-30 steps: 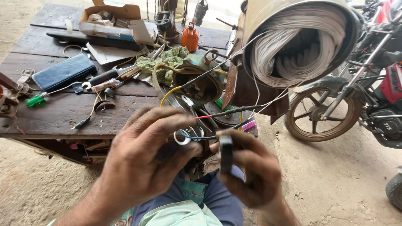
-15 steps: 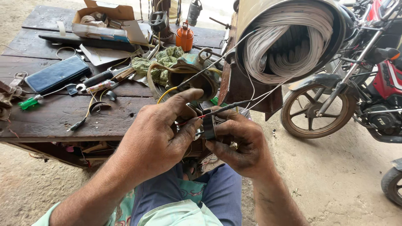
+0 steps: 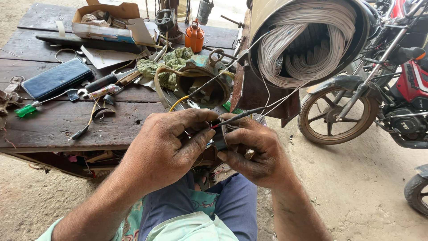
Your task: The person sits at a cluttered workbench and repairs a bundle of wires. They strip insulation, twist exposed strands, and wrap connections with black and yellow electrical tape. The person uses pliers and scissors to cut and adjust the wires.
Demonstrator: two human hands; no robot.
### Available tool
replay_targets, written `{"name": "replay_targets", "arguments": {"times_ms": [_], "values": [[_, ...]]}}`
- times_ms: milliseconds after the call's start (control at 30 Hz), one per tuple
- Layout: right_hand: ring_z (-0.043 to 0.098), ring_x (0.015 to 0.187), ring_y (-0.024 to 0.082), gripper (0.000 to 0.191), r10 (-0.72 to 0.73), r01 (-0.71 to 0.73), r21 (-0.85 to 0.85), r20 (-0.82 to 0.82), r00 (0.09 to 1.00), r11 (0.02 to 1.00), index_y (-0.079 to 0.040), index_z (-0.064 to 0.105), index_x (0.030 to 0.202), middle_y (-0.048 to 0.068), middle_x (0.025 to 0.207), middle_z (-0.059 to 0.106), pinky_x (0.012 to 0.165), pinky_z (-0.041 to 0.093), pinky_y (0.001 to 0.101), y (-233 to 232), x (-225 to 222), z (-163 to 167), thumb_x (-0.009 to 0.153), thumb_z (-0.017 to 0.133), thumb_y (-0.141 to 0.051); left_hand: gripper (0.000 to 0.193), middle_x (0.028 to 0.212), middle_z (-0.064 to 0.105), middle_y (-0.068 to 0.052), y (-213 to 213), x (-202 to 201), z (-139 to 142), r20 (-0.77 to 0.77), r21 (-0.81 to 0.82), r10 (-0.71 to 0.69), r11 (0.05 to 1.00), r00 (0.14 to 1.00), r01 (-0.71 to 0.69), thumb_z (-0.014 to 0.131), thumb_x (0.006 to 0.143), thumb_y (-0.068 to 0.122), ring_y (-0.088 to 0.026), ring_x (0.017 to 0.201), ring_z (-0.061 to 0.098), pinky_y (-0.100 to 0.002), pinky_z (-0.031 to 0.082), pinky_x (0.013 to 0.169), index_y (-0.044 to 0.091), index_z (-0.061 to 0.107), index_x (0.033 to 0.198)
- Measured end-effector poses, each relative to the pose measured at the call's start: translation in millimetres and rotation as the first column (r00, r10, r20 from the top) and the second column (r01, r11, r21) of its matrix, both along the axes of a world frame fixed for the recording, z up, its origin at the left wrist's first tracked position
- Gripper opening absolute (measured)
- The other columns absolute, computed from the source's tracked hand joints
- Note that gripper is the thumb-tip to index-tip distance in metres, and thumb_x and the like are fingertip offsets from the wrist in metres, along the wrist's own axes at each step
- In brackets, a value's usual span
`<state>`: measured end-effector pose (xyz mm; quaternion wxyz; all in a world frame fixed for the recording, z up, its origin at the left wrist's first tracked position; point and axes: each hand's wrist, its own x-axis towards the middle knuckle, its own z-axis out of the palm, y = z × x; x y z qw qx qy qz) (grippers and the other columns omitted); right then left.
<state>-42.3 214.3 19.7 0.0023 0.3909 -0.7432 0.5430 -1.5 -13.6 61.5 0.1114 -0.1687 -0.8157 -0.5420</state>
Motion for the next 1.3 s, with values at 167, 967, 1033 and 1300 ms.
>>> {"name": "replay_targets", "arguments": {"times_ms": [167,967,1033,1300], "values": [[0.074,0.089,0.013,0.024,-0.003,0.003,0.049,-0.012,1.0,0.999,-0.006,0.076,0.108,0.018,0.132,0.067,0.067,0.06,0.0236,1,-3,4,0.086,0.082,-0.012,0.032,0.1,0.081,-0.009,-2,1,-1,0.132,0.077,-0.064,0.996,0.989,0.054,0.068,0.092,0.016,-0.015,0.087,0.082,-0.028,0.063,0.077,0.007,0.07,0.123],[0.073,0.117,0.023,0.021,0.2,-0.2,-0.181,-0.016,0.98,0.963,-0.001,0.072,0.112,0.022,0.146,0.056,0.099,0.061,0.0347,3,-4,-18,0.092,0.079,-0.003,0.016,0.083,0.078,-0.003,-8,-16,-1,0.109,-0.01,-0.117,0.993,0.987,0.118,0.071,0.094,0.02,-0.012,0.071,0.077,-0.029,0.06,0.06,0.01,0.078,0.105],[0.072,0.12,0.024,0.022,0.21,-0.213,-0.184,-0.037,0.977,0.96,-0.001,0.072,0.113,0.022,0.147,0.055,0.098,0.06,0.0337,3,-5,-20,0.092,0.079,-0.004,0.015,0.082,0.075,-0.008,-8,-19,-1,-0.099,-0.162,-0.122,0.981,0.988,0.105,0.072,0.093,0.019,-0.022,0.074,0.074,-0.036,0.058,0.063,0.007,0.077,0.1],[0.069,0.126,0.029,0.027,0.23,-0.235,-0.222,-0.049,0.972,0.946,-0.003,0.073,0.117,0.022,0.151,0.053,0.104,0.059,0.0372,4,-4,-27,0.092,0.082,-0.007,0.017,0.086,0.07,-0.012,-4,-15,-4,-0.306,-0.342,-0.115,0.94,0.945,0.004,0.069,0.093,0.019,-0.033,0.081,0.07,-0.045,0.055,0.069,0.004,0.073,0.101]]}}
